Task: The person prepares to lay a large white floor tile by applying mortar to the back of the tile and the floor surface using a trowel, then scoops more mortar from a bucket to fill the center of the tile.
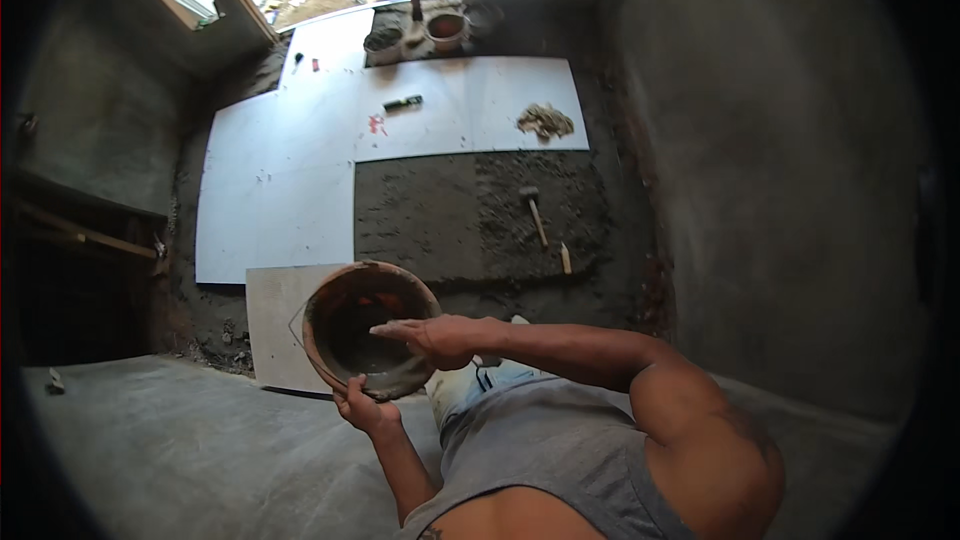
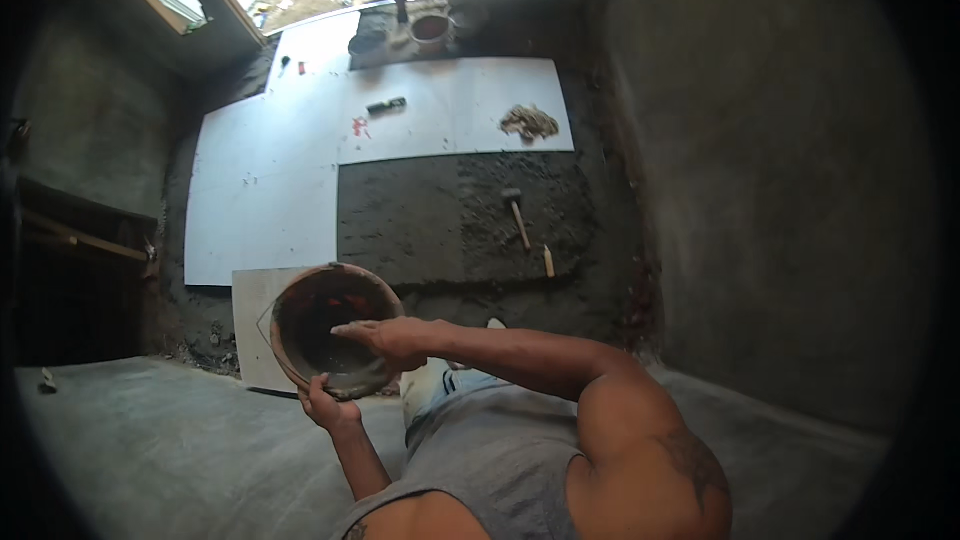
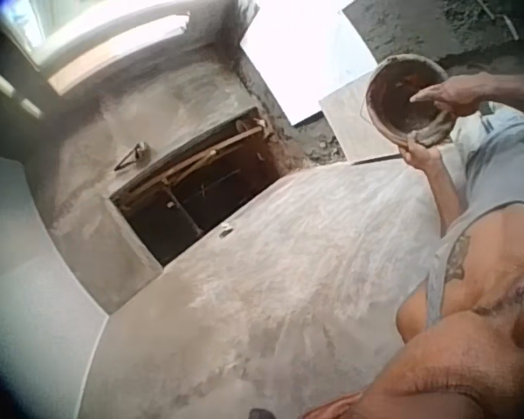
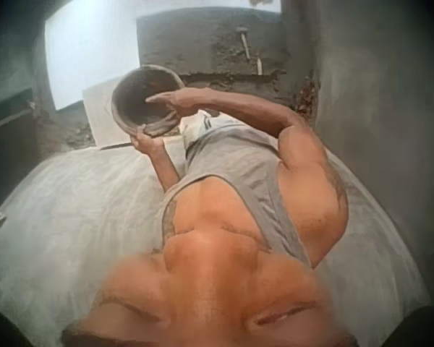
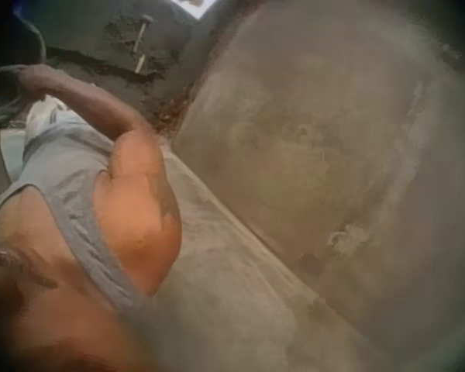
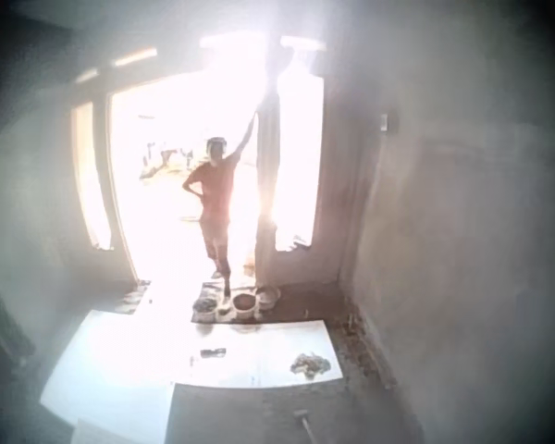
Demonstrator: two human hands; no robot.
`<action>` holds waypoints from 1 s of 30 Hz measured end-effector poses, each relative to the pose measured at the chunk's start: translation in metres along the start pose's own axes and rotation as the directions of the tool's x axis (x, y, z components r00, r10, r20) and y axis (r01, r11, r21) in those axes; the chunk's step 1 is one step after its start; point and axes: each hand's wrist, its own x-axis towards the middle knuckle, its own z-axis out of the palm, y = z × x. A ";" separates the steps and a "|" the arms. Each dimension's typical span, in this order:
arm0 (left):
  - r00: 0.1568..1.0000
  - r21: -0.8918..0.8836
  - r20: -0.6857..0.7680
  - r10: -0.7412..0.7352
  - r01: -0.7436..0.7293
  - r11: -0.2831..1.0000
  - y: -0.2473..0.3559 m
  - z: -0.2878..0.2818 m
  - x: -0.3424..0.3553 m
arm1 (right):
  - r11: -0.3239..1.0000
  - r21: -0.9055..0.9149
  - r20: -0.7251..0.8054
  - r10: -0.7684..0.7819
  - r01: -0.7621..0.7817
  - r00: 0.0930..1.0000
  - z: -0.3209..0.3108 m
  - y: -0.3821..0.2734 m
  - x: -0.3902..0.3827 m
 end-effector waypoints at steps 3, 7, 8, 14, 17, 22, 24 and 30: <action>0.999 -0.008 -0.016 -0.051 0.051 0.999 -0.064 0.064 0.007 | 0.981 -0.049 -0.084 0.185 -0.189 0.979 -0.074 0.042 -0.052; 0.978 0.030 0.078 -0.193 0.191 0.981 -0.120 0.117 0.021 | 0.980 0.092 -0.185 0.191 -0.176 0.964 -0.136 0.116 -0.082; 0.970 0.053 0.109 -0.216 0.211 0.976 -0.130 0.139 0.030 | 0.989 0.132 -0.299 0.104 -0.066 0.949 -0.149 0.143 -0.088; 0.956 0.116 0.165 -0.241 0.224 0.968 -0.168 0.233 0.067 | 0.565 0.818 -0.392 0.406 0.110 0.826 -0.262 0.194 -0.144; 0.951 0.165 0.154 -0.268 0.243 0.956 -0.189 0.273 0.059 | 0.365 0.873 -0.464 0.408 0.325 0.786 -0.310 0.215 -0.190; 0.966 0.163 0.158 -0.206 0.180 0.970 -0.248 0.362 0.054 | 0.669 0.691 -0.600 0.317 0.275 0.735 -0.442 0.268 -0.237; 0.976 0.155 0.121 -0.179 0.159 0.975 -0.303 0.392 0.068 | 0.813 0.514 -0.687 0.196 0.276 0.700 -0.511 0.326 -0.236; 0.995 0.098 0.031 -0.092 0.089 0.991 -0.615 0.548 0.126 | 0.259 0.698 -0.585 -0.333 0.668 0.740 -0.602 0.844 -0.188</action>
